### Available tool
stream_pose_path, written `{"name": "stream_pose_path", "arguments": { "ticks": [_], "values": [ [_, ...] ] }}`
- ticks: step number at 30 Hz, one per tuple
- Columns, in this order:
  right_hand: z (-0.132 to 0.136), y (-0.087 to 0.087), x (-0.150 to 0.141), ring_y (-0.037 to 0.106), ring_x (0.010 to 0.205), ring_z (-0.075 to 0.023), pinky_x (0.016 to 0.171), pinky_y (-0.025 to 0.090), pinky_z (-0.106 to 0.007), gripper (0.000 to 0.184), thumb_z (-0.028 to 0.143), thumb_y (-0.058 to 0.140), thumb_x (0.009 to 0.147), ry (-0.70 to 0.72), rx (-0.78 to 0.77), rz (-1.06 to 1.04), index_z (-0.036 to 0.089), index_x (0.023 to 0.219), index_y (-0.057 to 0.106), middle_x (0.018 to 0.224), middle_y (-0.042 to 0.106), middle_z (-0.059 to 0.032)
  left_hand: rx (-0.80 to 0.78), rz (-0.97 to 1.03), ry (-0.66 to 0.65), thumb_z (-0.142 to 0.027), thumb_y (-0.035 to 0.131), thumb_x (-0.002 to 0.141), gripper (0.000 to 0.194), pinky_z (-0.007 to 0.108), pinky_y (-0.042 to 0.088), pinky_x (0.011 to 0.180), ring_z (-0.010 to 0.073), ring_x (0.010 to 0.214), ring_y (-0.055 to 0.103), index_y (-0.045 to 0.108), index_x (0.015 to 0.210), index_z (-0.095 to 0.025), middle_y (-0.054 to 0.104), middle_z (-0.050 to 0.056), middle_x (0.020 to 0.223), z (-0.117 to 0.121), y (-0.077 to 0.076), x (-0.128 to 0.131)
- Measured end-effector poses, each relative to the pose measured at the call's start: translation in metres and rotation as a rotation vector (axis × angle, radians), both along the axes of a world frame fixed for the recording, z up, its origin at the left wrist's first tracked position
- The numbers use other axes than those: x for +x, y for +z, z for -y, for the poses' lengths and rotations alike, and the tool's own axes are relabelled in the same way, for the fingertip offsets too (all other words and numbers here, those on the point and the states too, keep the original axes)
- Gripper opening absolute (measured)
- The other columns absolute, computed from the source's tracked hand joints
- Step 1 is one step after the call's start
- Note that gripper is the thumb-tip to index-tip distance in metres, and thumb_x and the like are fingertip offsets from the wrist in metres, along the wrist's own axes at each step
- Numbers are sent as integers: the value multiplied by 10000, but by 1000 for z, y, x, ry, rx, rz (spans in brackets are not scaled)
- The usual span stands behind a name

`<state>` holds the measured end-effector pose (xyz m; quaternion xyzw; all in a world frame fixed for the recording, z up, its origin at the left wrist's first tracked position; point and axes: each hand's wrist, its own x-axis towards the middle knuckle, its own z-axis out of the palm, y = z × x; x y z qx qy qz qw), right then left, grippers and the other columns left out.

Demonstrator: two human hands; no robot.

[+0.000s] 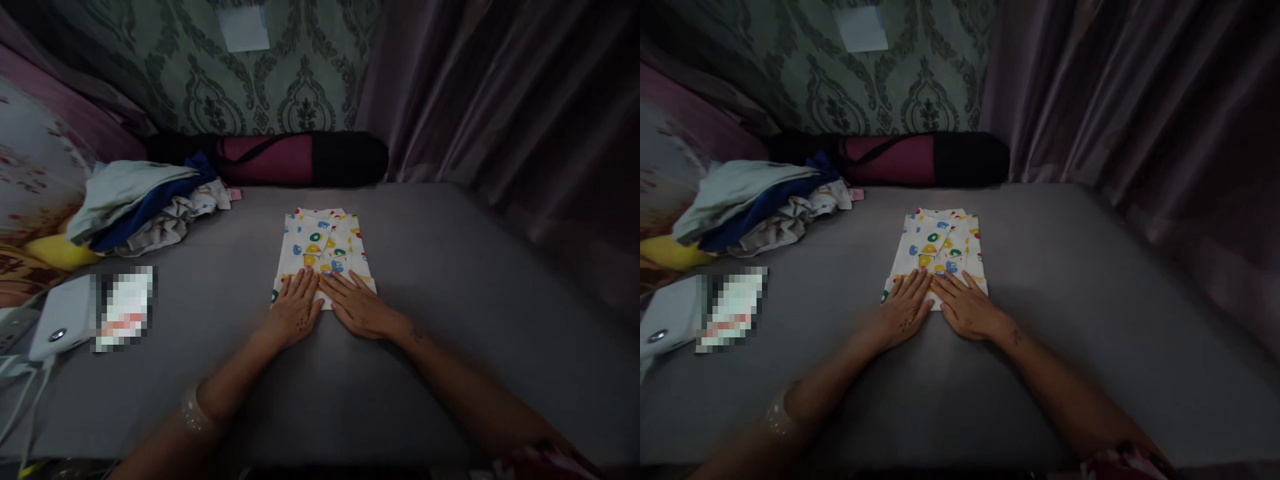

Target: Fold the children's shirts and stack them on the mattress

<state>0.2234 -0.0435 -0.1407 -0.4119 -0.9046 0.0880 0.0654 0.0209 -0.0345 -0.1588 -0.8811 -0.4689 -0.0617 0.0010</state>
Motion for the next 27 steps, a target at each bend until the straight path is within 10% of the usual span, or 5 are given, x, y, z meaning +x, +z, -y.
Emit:
{"name": "stream_pose_path", "arguments": {
  "ticks": [27],
  "values": [
    [0,-2,35,148,1462,-237,1191,168,-470,582,379,187,1007,-262,-48,12,118,1527,205,1581,205,-117,-85,4,192,-533,186,975,716,482,239,1154,310,1445,212,278,1478,-32,272,208,1543,-7,-6,-31]
  ]
}}
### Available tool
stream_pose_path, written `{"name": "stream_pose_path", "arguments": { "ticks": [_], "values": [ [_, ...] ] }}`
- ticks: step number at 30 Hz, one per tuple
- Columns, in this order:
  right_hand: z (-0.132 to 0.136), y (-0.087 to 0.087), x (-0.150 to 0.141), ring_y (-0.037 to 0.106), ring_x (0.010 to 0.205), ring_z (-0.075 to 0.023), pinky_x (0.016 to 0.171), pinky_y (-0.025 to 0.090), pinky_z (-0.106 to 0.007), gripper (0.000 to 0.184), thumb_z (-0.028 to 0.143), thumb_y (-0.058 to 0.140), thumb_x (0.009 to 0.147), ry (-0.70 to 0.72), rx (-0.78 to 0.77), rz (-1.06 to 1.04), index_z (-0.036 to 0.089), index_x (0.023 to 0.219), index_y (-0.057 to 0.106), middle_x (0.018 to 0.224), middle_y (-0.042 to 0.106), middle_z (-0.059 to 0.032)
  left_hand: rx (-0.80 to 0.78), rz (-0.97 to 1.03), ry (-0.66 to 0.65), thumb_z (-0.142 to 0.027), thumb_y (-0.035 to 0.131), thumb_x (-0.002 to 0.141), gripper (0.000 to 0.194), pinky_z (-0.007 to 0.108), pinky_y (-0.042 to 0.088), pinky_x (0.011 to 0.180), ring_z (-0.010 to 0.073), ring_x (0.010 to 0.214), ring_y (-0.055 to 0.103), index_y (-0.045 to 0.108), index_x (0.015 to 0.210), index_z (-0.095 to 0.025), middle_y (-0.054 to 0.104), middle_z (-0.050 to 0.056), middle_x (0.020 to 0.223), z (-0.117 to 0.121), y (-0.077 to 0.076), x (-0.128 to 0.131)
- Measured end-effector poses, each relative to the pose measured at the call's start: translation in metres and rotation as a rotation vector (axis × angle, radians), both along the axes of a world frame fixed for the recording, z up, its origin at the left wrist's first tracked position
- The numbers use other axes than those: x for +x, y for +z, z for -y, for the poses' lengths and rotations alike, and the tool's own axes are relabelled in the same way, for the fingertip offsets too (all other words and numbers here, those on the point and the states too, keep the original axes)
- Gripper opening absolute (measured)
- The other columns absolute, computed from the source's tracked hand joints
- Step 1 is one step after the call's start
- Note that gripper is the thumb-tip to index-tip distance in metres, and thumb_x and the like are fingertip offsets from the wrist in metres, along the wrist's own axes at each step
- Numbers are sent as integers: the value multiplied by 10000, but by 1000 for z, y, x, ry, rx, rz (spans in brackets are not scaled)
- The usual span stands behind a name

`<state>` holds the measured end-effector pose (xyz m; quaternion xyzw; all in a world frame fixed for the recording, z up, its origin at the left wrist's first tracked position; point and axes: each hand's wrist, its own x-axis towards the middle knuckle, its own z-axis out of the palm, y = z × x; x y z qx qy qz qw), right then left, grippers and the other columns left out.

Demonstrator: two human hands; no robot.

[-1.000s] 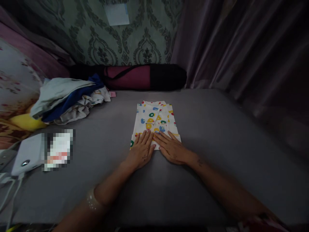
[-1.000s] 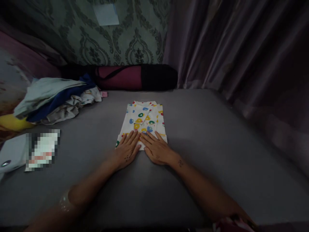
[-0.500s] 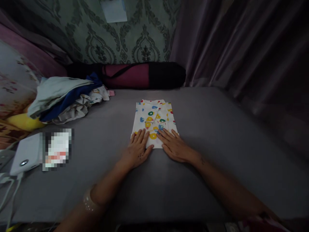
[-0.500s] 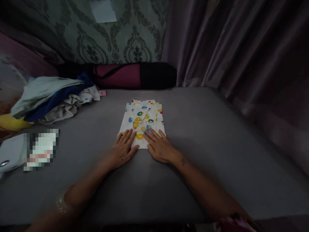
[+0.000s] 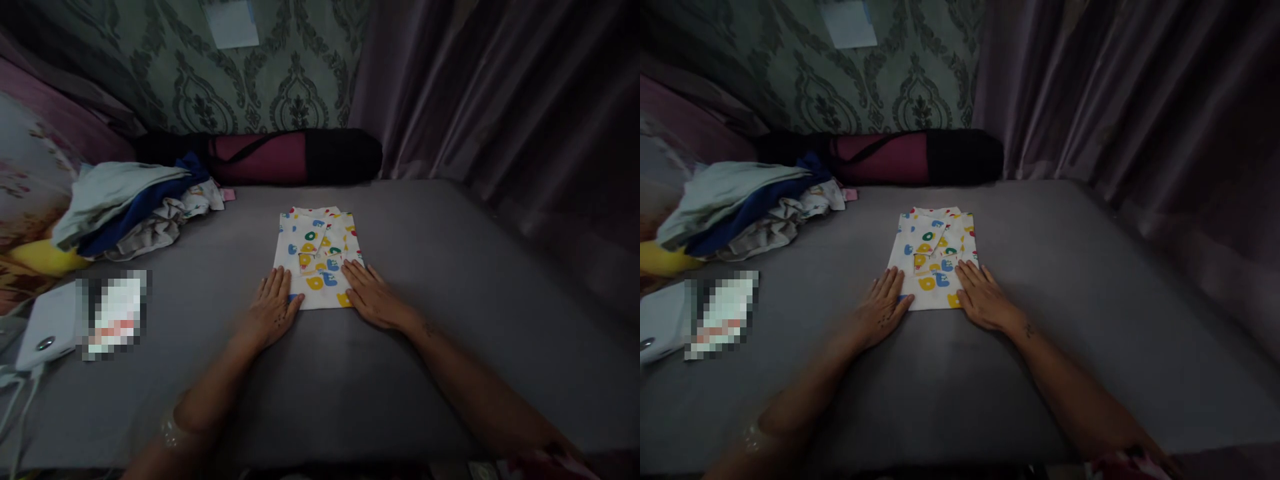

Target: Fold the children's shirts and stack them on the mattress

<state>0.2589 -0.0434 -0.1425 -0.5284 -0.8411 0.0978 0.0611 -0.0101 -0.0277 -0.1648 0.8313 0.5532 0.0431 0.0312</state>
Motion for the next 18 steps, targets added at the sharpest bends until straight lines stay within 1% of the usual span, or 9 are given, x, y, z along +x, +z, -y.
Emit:
{"name": "stream_pose_path", "arguments": {
  "ticks": [6,8,10,12,13,16,18],
  "values": [
    [-1,-2,0,147,1462,-235,1188,172,-476,592,405,168,1007,7,1,-9,128,1528,202,1584,201,-106,-42,-21,11,-541,195,972,718,481,211,1163,298,1449,206,276,1482,-41,254,200,1550,-1,3,1],
    [-1,-3,1,153,1460,-237,1186,177,-483,594,409,170,1005,8,3,-18,132,1529,202,1580,211,-107,-46,0,9,-539,202,973,708,506,206,1158,301,1446,218,278,1482,-54,269,202,1546,-2,5,0],
    [-1,-3,2,160,1459,-240,1182,185,-492,592,408,184,1003,6,-5,-28,140,1530,200,1577,219,-109,-13,40,-17,-539,235,971,688,557,194,1143,317,1442,229,294,1477,-77,287,204,1539,-2,9,0],
    [-2,-2,1,162,1458,-239,1181,184,-496,591,400,205,1002,2,-11,-47,138,1532,195,1578,211,-116,56,101,-89,-542,305,962,647,575,196,1131,320,1434,245,344,1457,-127,310,187,1536,-1,16,0],
    [-1,-1,1,161,1459,-237,1182,175,-498,592,397,221,1001,4,-4,-61,136,1532,194,1578,208,-120,88,135,-143,-545,353,952,614,560,215,1126,314,1424,269,393,1428,-161,336,169,1527,0,19,1],
    [3,5,-6,176,1456,-231,1187,132,-510,583,388,293,994,50,60,-122,162,1527,225,1567,249,-117,115,220,-314,-521,486,917,455,467,325,1070,268,1309,433,568,1256,-228,502,116,1409,4,27,5],
    [7,8,-13,214,1447,-217,1189,133,-501,556,369,335,990,109,98,-173,191,1513,275,1542,319,-102,87,243,-392,-459,511,925,342,415,377,1013,233,1199,521,625,1153,-232,594,90,1284,6,29,8]
  ]
}}
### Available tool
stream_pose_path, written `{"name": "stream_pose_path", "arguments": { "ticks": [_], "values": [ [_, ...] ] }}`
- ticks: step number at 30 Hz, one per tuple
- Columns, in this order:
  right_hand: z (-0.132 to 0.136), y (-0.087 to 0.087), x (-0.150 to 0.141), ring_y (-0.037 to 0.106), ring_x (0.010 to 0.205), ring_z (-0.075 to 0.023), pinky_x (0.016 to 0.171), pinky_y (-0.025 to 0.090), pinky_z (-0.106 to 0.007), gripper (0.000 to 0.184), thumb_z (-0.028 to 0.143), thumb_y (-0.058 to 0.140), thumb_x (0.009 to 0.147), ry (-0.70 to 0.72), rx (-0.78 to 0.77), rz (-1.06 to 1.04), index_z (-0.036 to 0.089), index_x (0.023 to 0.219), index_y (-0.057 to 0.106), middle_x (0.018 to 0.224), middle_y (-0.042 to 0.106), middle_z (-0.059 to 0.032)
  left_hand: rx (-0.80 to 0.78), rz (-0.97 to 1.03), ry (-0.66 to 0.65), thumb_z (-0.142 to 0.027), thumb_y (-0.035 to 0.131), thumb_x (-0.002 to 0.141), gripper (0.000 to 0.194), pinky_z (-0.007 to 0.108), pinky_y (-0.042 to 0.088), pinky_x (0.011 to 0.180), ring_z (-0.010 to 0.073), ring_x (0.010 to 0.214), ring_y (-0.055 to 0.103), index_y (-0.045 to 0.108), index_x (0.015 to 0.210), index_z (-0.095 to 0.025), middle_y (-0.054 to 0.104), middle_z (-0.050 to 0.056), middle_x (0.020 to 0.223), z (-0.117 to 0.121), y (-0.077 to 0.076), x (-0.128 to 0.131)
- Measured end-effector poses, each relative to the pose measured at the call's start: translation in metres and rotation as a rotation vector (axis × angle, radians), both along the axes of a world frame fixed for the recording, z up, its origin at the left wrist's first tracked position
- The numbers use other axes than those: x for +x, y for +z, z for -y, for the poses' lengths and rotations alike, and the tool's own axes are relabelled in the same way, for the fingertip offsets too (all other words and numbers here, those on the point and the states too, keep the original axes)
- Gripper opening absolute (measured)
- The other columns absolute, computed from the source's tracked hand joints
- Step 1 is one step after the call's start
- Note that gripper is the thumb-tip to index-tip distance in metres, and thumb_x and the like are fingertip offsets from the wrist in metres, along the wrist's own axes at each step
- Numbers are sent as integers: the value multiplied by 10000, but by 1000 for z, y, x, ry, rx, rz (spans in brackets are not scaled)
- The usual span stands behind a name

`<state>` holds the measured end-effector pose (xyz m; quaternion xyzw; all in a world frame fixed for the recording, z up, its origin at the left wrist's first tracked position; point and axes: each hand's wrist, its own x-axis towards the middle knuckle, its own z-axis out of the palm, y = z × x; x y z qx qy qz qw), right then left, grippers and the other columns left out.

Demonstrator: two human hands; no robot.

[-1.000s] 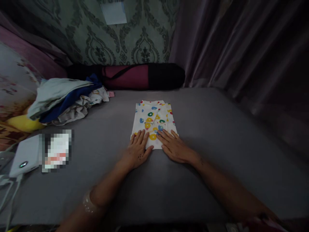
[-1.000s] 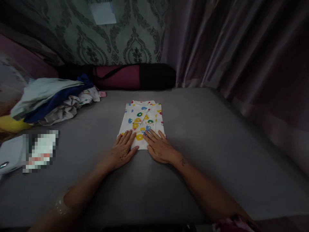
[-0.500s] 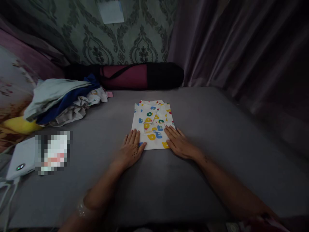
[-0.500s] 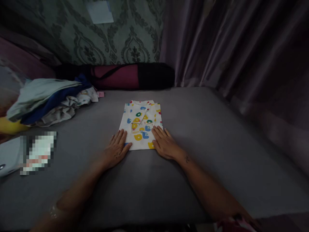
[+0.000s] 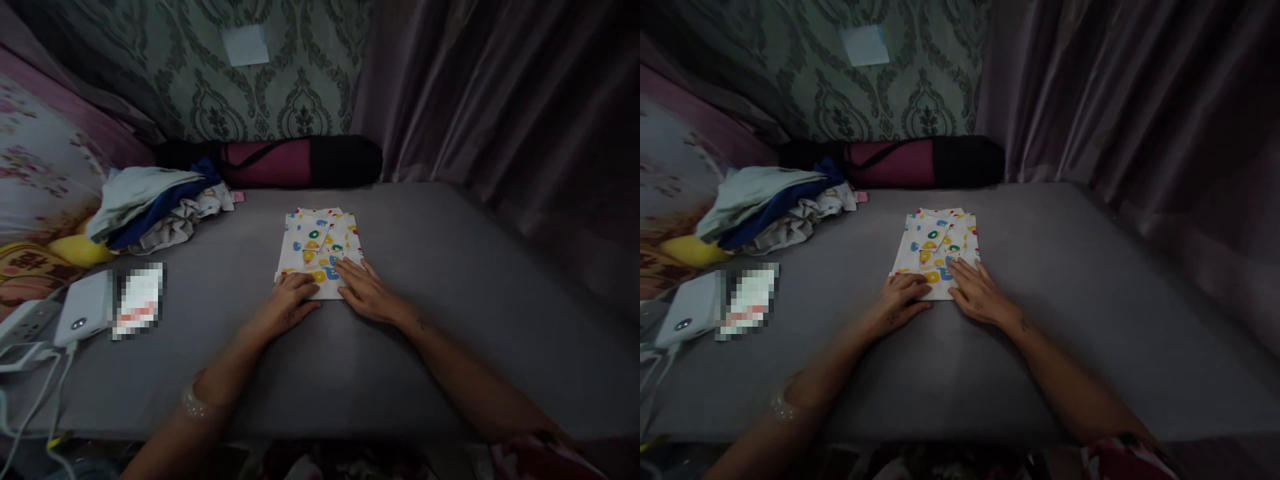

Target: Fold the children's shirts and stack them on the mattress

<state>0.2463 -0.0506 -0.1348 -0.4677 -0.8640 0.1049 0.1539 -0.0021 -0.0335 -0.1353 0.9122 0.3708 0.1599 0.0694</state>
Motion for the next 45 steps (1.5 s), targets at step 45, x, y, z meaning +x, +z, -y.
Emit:
{"name": "stream_pose_path", "arguments": {
  "ticks": [45],
  "values": [
    [36,7,49,404,1357,-185,1128,342,-406,700,-11,362,795,82,-92,-1,231,1449,418,1467,457,-45,-107,-230,16,18,400,743,682,417,343,1138,197,1315,473,456,1394,-178,486,88,1443,28,34,-46]
  ]
}}
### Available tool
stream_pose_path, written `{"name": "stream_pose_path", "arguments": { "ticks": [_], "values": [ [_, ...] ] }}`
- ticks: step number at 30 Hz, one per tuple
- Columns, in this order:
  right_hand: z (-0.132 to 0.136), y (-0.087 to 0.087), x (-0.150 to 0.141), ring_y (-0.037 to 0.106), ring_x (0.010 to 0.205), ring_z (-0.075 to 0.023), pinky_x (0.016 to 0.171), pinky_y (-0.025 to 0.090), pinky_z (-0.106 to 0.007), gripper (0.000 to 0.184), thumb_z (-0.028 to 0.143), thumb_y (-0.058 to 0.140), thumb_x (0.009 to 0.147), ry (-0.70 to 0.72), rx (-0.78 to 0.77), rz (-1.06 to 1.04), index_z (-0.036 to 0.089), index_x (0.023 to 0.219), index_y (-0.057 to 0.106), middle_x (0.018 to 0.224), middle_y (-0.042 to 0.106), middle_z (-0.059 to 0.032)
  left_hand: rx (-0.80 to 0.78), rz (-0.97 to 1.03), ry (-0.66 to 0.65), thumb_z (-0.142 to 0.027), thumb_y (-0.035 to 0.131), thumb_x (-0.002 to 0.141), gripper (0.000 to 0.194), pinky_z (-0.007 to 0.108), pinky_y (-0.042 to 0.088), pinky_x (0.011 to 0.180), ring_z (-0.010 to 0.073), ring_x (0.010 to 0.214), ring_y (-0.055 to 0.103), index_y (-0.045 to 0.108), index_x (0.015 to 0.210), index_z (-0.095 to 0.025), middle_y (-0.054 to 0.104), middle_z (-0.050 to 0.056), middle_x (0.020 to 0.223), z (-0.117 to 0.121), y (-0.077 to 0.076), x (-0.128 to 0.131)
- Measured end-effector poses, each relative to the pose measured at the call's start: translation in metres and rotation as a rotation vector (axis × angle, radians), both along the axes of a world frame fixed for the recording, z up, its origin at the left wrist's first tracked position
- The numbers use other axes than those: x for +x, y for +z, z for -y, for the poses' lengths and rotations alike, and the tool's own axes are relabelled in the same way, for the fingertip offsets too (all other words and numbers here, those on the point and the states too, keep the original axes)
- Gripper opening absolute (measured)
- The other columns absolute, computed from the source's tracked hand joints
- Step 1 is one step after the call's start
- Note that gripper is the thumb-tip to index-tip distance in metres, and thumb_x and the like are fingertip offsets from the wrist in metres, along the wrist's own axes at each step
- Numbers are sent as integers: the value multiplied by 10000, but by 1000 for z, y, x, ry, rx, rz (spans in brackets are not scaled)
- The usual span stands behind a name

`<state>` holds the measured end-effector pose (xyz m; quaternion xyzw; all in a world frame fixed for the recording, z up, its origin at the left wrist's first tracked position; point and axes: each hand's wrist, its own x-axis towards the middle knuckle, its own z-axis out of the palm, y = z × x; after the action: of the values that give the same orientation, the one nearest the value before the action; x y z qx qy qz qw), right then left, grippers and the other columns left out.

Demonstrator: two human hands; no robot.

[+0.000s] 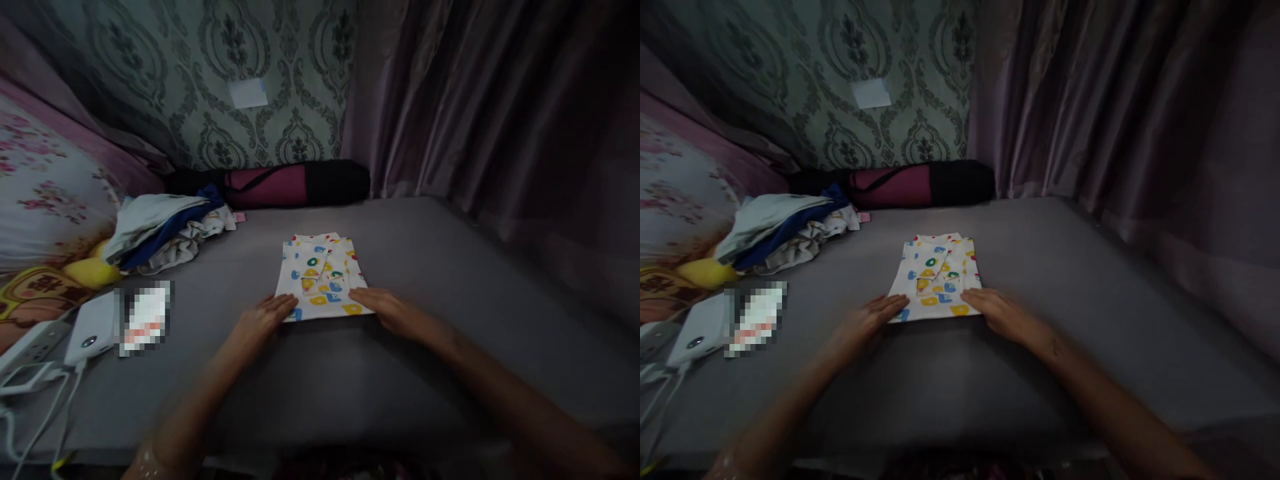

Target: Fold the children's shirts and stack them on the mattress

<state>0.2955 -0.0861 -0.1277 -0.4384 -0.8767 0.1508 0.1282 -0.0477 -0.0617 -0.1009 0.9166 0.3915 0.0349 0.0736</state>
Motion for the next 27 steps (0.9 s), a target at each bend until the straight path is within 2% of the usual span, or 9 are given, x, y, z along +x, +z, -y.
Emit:
{"name": "stream_pose_path", "arguments": {
  "ticks": [3,6,10,12,15,18,20,24,27],
  "values": [
    [24,5,3,429,1338,-185,1113,359,-402,689,12,385,815,23,-29,-48,276,1451,411,1456,474,-26,-59,69,-41,17,399,724,711,400,358,1127,188,1297,491,452,1396,-210,510,65,1427,20,-1,-11],
    [38,12,6,462,1310,-187,1092,376,-387,636,58,405,844,13,-97,-76,288,1436,436,1442,491,-25,-138,201,-52,-22,383,772,665,375,414,1079,186,1268,516,461,1394,-243,543,50,1397,32,-4,-22],
    [32,25,4,560,1196,-197,1022,425,-349,508,135,450,868,-74,-182,-137,268,1348,551,1333,597,-42,-270,368,96,-170,406,856,461,330,518,903,201,1049,646,591,1271,-243,674,55,1207,28,-2,-24],
    [20,32,-1,630,1066,-194,938,472,-319,407,194,460,892,-106,-217,-223,248,1260,624,1204,675,-44,-332,439,221,-260,443,864,349,285,532,773,193,881,675,676,1120,-216,729,47,1016,20,2,-17],
    [-2,34,-9,672,860,-181,761,518,-274,320,304,459,919,-200,-253,-410,197,1111,693,992,729,-42,-353,621,410,-385,520,829,299,250,502,641,179,723,644,711,927,-177,706,27,776,2,4,-5],
    [-28,25,-16,671,818,-185,713,530,-277,303,334,520,882,-376,-247,-586,169,1067,694,933,728,-47,-333,862,524,-445,584,767,373,257,497,634,177,709,624,701,965,-151,687,22,760,-21,-3,6],
    [-45,15,-19,670,802,-183,708,534,-280,291,307,538,862,-484,-212,-638,166,1069,686,897,727,-46,-305,973,538,-436,588,753,425,265,500,665,181,756,625,684,1043,-139,697,36,838,-39,-11,13],
    [-77,5,-29,646,735,-174,645,502,-256,259,302,512,874,-693,-123,-512,153,996,684,801,710,-45,-222,1003,565,-393,519,798,406,260,487,643,176,747,606,666,1071,-131,679,43,836,-74,-27,27],
    [-95,6,-40,636,741,-178,633,463,-242,261,297,484,892,-836,-92,-304,131,948,677,840,707,-79,-132,884,649,-357,459,841,341,265,469,612,181,695,592,672,987,-135,655,43,756,-95,-35,36]
  ]
}}
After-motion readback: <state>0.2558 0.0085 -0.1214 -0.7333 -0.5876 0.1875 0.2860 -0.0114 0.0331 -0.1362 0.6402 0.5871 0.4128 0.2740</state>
